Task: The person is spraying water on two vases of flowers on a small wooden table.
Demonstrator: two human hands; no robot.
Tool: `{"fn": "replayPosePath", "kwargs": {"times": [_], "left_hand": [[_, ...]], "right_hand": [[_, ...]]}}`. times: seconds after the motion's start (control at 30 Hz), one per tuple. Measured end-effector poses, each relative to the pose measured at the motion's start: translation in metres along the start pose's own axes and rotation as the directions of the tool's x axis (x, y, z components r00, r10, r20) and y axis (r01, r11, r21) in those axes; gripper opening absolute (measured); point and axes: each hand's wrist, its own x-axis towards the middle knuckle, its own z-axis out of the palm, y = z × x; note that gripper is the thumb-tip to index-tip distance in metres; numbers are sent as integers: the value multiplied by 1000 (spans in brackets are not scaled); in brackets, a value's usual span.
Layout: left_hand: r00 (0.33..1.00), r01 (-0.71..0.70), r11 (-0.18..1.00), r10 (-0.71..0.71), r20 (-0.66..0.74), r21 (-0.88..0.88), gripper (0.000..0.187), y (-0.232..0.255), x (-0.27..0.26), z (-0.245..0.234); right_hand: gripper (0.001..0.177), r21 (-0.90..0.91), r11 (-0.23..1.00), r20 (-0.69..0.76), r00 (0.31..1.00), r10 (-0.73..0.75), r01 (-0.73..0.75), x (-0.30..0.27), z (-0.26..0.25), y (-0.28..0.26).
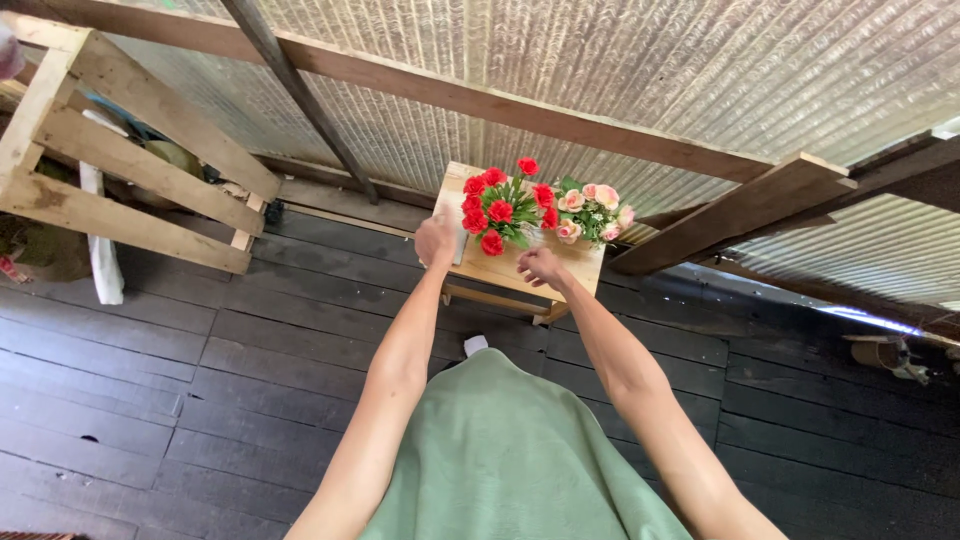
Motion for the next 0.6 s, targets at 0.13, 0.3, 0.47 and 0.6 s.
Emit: {"fn": "replayPosePath", "kwargs": {"times": [0.13,0.3,0.47,0.6], "left_hand": [[962,248,870,-271,7,-426,78,26,-26,-14],[742,-667,642,521,423,379,75,31,-45,-42],[580,-811,402,649,492,426,69,-5,-9,-25],[930,-361,862,302,210,355,64,3,4,-16]], "right_hand": [[31,-1,1000,10,1000,4,-4,-4,-1,-4],[25,63,996,-146,988,-49,59,4,-3,-15],[24,137,986,-223,973,-64,96,-9,-5,-38],[30,209,969,-228,970,-80,129,-12,-3,-45]]}}
